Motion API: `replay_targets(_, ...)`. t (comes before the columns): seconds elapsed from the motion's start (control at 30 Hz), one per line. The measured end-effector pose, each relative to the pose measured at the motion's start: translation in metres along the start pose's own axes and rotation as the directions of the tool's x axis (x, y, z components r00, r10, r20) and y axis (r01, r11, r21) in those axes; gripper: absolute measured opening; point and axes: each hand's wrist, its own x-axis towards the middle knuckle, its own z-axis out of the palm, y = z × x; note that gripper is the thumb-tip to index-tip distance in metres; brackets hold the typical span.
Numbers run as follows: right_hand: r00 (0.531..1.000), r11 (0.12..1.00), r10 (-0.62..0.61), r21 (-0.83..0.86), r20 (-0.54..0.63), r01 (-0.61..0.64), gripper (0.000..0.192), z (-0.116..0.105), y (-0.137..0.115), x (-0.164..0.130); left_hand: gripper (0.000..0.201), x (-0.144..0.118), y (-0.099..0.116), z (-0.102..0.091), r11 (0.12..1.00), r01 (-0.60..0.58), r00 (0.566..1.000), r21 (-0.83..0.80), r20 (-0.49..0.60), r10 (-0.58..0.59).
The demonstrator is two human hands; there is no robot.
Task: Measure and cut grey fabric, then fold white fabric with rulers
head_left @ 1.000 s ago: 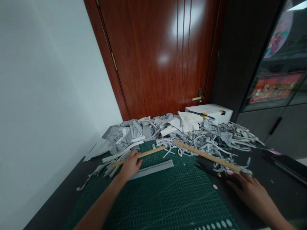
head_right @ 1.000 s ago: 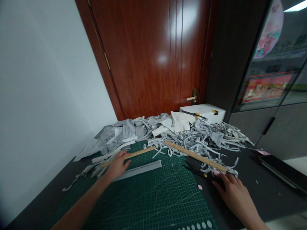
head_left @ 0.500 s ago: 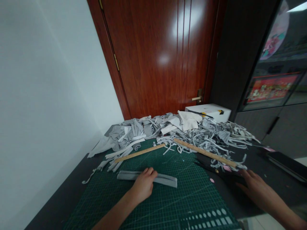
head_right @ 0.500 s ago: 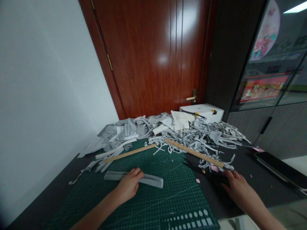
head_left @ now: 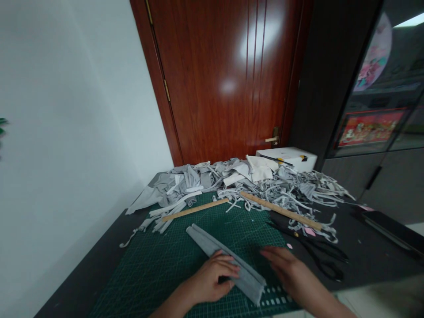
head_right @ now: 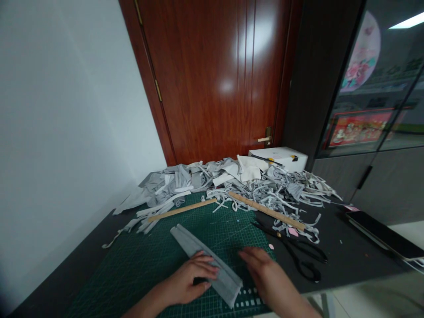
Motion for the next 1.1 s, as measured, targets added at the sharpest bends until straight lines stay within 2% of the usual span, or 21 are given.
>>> replay_targets(0.07, 0.978, 0.982, -0.17, 0.102, 0.118, 0.158, 0.045, 0.024, -0.045, 0.024, 0.014, 0.005, -0.001, 0.009, 0.998, -0.031, 1.0, -0.048, -0.007, 0.031)
replay_targets(0.1, 0.968, 0.976, -0.201, 0.119, 0.148, 0.184, 0.049, 0.035, -0.06, 0.034, 0.012, 0.007, -0.003, 0.012, 0.997, -0.04, 0.999, -0.066, -0.012, 0.039)
replay_targets(0.17, 0.965, 0.978, -0.205, 0.061, 0.165, 0.197, 0.054, 0.053, -0.075, 0.047, 0.022, 0.007, -0.011, 0.016, 0.997, -0.028, 0.999, -0.073, -0.041, 0.025)
replay_targets(0.23, 0.967, 0.975, -0.2, -0.064, 0.156, 0.212, 0.054, 0.065, -0.075, 0.054, 0.034, 0.006, -0.02, 0.016, 0.998, 0.048, 0.993, -0.043, -0.103, -0.052)
replay_targets(0.3, 0.976, 0.958, -0.182, -0.201, 0.121, 0.204, 0.049, 0.071, -0.068, 0.055, 0.04, 0.007, -0.026, 0.014, 0.982, 0.186, 0.973, 0.019, -0.142, -0.181)
replay_targets(0.4, 0.992, 0.93, -0.123, -0.345, 0.042, 0.13, 0.043, 0.068, -0.056, 0.052, 0.028, 0.015, -0.022, 0.01, 0.911, 0.366, 0.925, 0.19, -0.184, -0.333)
replay_targets(0.47, 0.99, 0.918, -0.139, -0.372, 0.029, 0.14, 0.046, 0.062, -0.052, 0.05, 0.011, 0.023, -0.013, 0.006, 0.852, 0.395, 0.915, 0.343, -0.234, -0.33)
replay_targets(0.5, 0.984, 0.914, -0.172, -0.364, 0.044, 0.176, 0.047, 0.059, -0.051, 0.049, 0.01, 0.027, -0.008, 0.004, 0.823, 0.391, 0.917, 0.412, -0.247, -0.312)
replay_targets(0.57, 0.967, 0.914, -0.239, -0.314, 0.09, 0.256, 0.047, 0.055, -0.051, 0.046, 0.02, 0.034, 0.0, 0.001, 0.775, 0.375, 0.926, 0.509, -0.244, -0.288)
replay_targets(0.63, 0.961, 0.93, -0.256, -0.245, 0.099, 0.273, 0.038, 0.051, -0.053, 0.043, 0.026, 0.037, 0.005, 0.0, 0.757, 0.355, 0.935, 0.549, -0.223, -0.277)
replay_targets(0.77, 0.97, 0.963, -0.236, -0.118, 0.054, 0.241, 0.032, 0.052, -0.065, 0.03, 0.032, 0.033, 0.003, 0.003, 0.794, 0.3, 0.953, 0.528, -0.204, -0.225)
replay_targets(0.87, 0.936, 0.935, -0.343, -0.068, 0.082, 0.348, 0.034, 0.064, -0.075, 0.015, 0.038, 0.027, 0.0, 0.006, 0.843, 0.243, 0.965, 0.48, -0.204, -0.162)
replay_targets(0.93, 0.892, 0.887, -0.444, -0.099, 0.08, 0.45, 0.032, 0.075, -0.076, 0.006, 0.043, 0.023, -0.003, 0.005, 0.869, 0.184, 0.977, 0.459, -0.18, -0.112)
replay_targets(1.0, 0.874, 0.857, -0.484, -0.178, 0.045, 0.484, 0.03, 0.084, -0.07, -0.001, 0.051, 0.019, -0.007, 0.001, 0.891, 0.126, 0.987, 0.435, -0.142, -0.07)
replay_targets(1.1, 0.916, 0.881, -0.399, -0.292, -0.037, 0.372, 0.031, 0.089, -0.056, -0.007, 0.059, 0.013, -0.013, -0.006, 0.919, 0.065, 0.995, 0.389, -0.099, -0.029)
